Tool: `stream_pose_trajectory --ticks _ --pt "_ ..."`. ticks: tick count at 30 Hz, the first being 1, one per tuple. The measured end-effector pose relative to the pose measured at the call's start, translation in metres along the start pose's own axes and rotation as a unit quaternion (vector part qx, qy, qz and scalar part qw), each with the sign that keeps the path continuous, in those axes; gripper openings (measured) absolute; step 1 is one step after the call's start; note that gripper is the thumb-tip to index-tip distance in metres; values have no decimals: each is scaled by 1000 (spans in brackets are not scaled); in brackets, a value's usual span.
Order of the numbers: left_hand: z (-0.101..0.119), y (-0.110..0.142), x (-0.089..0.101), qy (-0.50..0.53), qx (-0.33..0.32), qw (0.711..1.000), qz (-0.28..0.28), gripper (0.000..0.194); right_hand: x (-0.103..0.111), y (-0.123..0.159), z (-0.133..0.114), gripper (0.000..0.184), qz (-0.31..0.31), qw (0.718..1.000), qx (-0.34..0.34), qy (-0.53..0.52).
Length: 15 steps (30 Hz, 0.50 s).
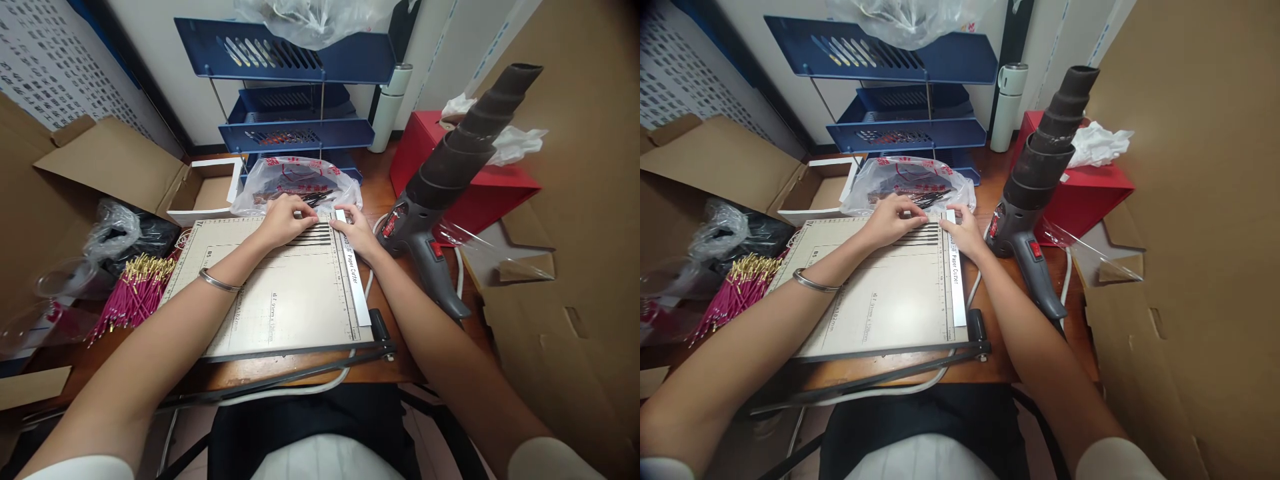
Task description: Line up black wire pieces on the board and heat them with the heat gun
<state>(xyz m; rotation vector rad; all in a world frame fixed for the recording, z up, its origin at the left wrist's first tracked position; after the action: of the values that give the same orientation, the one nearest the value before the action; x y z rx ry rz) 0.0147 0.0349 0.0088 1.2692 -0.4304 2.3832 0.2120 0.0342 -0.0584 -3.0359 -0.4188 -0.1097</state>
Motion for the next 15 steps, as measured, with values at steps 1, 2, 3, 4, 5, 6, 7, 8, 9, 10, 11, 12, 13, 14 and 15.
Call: stream_pose_trajectory --ticks 1,2,3,4,5,6,7,8,9,10,11,12,13,14,15 --pt "-1 -1 0 1 -1 1000 -1 16 0 0 1 50 -1 1000 1 0" --pt "-1 -1 -1 2 -2 1000 -2 16 0 -1 1 50 -2 1000 2 1" --pt "-1 -1 -1 4 -5 1000 -5 16 0 -1 2 51 -1 1000 3 1" --pt "-1 -2 -1 6 -7 1000 -7 16 1 -1 2 52 -1 1000 2 1" --pt "-1 -2 -1 7 -8 1000 -9 17 1 -1 3 53 1 1000 -1 1" --pt "-1 -1 -1 9 -8 1000 -11 17 1 -1 3 54 2 1000 -4 1" --pt "0 -1 -1 10 -8 1000 -12 18 1 -1 3 55 3 1000 -5 2" --pt "0 -1 -1 12 -7 1000 -12 18 1 0 3 56 3 1000 -6 3" --pt "1 -1 -1 14 -6 1000 -13 18 1 0 2 56 3 1000 -4 5" --pt "1 0 -1 15 -5 1000 -13 18 1 0 2 56 2 1000 -2 6" --pt "1 0 -1 15 -5 1000 -14 18 1 0 1 55 1 1000 0 7" --pt "2 0 -1 15 -5 1000 -15 18 1 0 1 55 1 1000 1 8" --pt "2 0 -1 13 -4 1000 -15 18 1 0 1 55 1 1000 1 8" --pt "2 -1 -1 11 -3 1000 -16 17 1 0 1 55 1 1000 1 9" --pt "2 -1 -2 9 -3 1000 -16 17 1 0 1 55 2 1000 1 9"
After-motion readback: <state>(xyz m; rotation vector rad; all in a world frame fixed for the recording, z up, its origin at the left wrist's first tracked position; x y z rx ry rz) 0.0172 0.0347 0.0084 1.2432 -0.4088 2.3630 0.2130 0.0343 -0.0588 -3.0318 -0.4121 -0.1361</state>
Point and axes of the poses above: each hand's wrist, its own y-axis away from the middle knuckle, its own x-axis out of the back of the hand, z = x × y, the point moved 3 cm from there along -y, towards the middle knuckle, and after that the axes turned 13 degrees about -z, right-handed, at the moved point
